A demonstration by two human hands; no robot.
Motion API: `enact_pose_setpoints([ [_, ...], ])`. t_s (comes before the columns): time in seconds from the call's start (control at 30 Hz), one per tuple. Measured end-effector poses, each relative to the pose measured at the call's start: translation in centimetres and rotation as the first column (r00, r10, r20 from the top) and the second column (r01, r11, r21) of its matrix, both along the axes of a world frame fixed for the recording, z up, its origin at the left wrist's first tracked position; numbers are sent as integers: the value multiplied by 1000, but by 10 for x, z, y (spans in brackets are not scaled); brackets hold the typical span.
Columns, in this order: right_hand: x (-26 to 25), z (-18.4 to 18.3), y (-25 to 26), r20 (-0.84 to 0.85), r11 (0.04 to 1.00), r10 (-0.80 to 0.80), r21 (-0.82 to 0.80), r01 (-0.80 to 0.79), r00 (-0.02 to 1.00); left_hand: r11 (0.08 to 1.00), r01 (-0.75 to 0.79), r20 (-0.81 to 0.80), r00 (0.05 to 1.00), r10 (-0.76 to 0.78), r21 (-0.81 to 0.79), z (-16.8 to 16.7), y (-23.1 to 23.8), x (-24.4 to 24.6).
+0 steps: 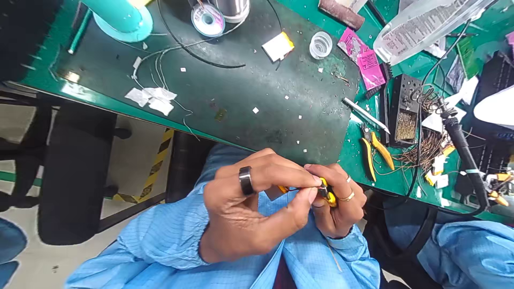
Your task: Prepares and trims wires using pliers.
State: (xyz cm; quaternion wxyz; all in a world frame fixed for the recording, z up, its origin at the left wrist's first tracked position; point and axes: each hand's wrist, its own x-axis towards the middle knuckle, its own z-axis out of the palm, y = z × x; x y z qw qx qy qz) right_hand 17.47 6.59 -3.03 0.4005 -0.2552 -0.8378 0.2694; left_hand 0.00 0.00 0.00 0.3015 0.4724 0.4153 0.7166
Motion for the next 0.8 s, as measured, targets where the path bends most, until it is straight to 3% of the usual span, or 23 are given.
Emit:
enact_pose_setpoints([
  [0.8, -3, -1, -2, 2, 1000, -31, -4, 31, 1000, 998, -65, 19, 998, 65, 4, -4, 3, 8],
])
